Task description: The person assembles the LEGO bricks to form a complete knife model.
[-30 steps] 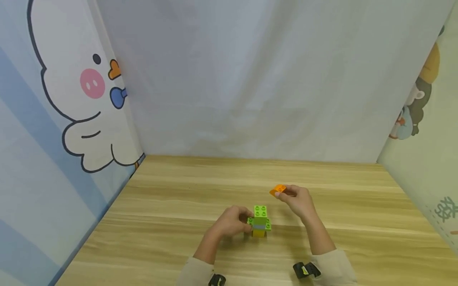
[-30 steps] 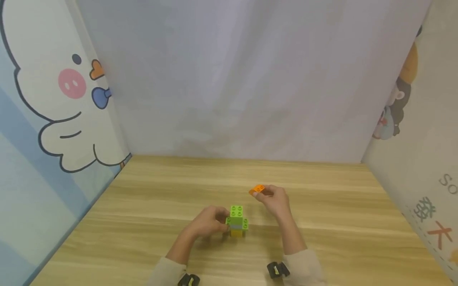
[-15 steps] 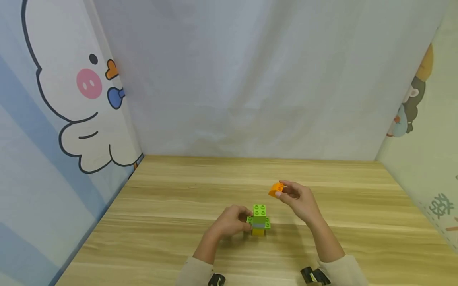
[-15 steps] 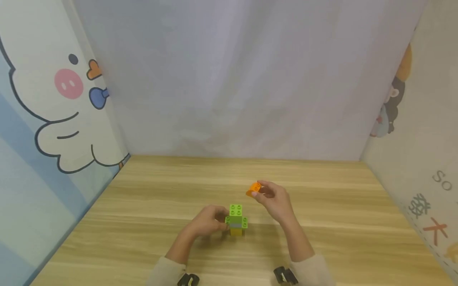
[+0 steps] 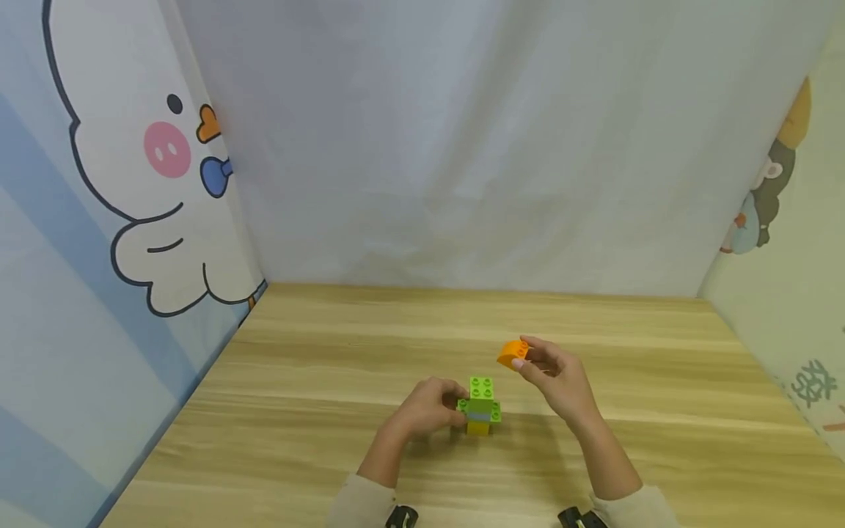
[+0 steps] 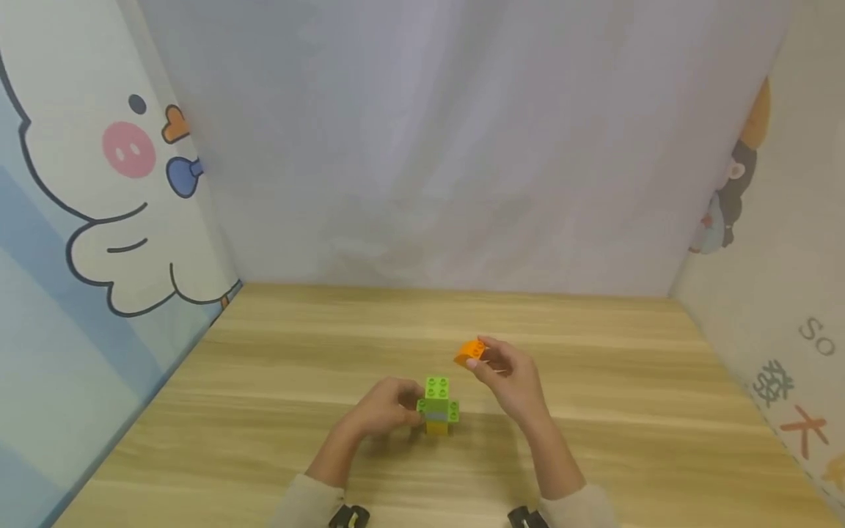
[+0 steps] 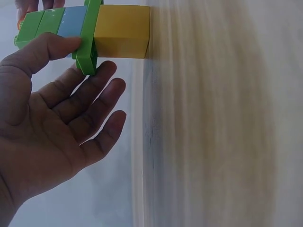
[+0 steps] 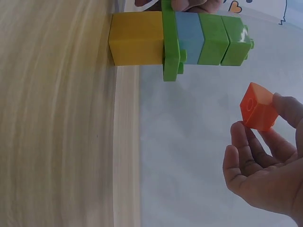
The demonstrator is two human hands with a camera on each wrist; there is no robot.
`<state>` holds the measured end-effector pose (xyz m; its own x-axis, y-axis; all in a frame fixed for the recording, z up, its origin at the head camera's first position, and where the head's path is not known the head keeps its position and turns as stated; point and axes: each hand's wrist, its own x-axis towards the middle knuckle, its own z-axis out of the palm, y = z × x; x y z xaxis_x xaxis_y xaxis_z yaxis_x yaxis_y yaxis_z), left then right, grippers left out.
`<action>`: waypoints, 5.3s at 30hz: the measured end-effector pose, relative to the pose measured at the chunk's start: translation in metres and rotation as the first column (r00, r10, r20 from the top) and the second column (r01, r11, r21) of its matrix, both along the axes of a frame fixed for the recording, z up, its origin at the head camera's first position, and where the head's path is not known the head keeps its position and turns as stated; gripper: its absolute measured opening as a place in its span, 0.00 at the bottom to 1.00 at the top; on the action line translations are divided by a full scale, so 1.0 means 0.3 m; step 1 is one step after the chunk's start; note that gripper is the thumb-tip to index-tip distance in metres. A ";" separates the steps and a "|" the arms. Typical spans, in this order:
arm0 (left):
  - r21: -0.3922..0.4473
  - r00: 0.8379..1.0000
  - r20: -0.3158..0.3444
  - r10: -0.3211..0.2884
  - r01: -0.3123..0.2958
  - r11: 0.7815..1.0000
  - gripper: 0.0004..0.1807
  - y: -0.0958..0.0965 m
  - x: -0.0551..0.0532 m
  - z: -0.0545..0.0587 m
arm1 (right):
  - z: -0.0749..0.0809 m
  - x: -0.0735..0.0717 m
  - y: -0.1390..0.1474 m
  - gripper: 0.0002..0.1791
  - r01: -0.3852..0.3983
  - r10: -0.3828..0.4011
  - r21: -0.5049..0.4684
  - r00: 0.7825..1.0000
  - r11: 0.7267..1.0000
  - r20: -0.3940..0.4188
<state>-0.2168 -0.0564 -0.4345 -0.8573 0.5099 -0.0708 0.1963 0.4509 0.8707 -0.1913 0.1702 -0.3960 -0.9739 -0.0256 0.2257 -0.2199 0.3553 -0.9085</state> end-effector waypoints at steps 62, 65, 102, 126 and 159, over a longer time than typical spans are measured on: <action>0.005 0.998 -0.060 0.016 -0.015 1.000 0.14 -0.020 -0.022 -0.020 | -0.073 -0.002 -0.061 0.18 -0.323 0.313 -0.065 0.940 0.944 -0.137; 0.011 0.998 -0.059 0.021 -0.020 1.000 0.14 -0.020 -0.026 -0.022 | -0.063 -0.002 -0.068 0.16 -0.303 0.294 -0.058 0.948 0.951 -0.124; -0.008 0.998 -0.065 -0.015 0.014 1.000 0.14 -0.010 -0.029 -0.018 | 0.029 0.045 -0.117 0.14 -0.220 0.270 0.186 0.910 0.958 -0.315; 0.012 0.999 -0.044 -0.001 0.001 1.000 0.14 -0.006 -0.029 -0.026 | -0.020 -0.027 -0.077 0.15 -0.250 0.308 0.279 0.934 0.927 -0.184; 0.024 0.999 -0.045 -0.015 0.016 1.000 0.15 -0.021 -0.033 -0.021 | 0.053 0.033 -0.111 0.16 -0.270 0.346 0.260 0.884 0.927 -0.315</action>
